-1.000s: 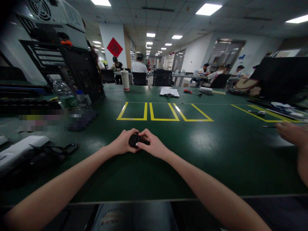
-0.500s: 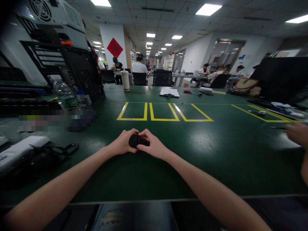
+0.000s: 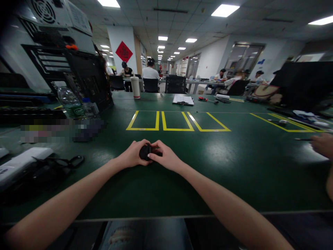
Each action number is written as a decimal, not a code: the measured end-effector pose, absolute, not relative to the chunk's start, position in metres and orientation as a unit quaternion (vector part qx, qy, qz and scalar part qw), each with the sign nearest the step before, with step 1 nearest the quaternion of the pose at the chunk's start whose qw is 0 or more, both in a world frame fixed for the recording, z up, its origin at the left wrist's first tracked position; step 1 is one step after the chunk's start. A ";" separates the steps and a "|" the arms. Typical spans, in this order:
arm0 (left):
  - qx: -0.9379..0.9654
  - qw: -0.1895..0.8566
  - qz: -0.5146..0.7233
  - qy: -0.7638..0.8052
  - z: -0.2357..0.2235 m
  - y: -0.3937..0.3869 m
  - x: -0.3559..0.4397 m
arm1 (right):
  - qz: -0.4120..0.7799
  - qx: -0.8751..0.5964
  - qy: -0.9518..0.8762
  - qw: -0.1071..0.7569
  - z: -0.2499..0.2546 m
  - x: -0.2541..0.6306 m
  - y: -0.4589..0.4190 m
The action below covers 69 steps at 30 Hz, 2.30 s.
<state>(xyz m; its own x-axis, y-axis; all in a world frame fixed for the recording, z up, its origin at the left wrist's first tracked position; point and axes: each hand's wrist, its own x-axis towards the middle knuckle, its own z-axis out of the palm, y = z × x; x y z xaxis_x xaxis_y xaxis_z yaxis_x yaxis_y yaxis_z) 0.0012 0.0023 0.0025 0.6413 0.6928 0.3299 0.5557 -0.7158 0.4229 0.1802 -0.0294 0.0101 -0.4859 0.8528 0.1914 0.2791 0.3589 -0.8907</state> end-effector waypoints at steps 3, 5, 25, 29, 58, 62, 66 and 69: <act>0.894 0.145 0.238 0.352 0.002 0.002 0.001 | 0.414 -0.364 -0.759 0.345 0.011 0.181 -0.031; 0.892 0.148 0.238 0.355 0.003 0.002 0.001 | 0.417 -0.360 -0.758 0.349 0.009 0.181 -0.030; 0.889 0.147 0.233 0.366 0.005 0.001 0.002 | 0.436 -0.356 -0.746 0.357 0.004 0.180 -0.026; 0.889 0.151 0.238 0.360 0.006 -0.001 0.003 | 0.433 -0.363 -0.740 0.364 0.003 0.180 -0.025; 0.889 0.140 0.243 0.362 0.000 0.003 0.003 | 0.417 -0.359 -0.762 0.342 0.007 0.182 -0.028; 0.889 0.146 0.237 0.364 0.002 0.003 0.002 | 0.423 -0.350 -0.762 0.345 0.006 0.182 -0.028; 0.890 0.149 0.245 0.355 0.003 0.002 0.002 | 0.429 -0.354 -0.754 0.349 0.006 0.181 -0.028; 0.892 0.143 0.249 0.349 0.002 0.002 0.002 | 0.420 -0.367 -0.753 0.350 0.006 0.181 -0.028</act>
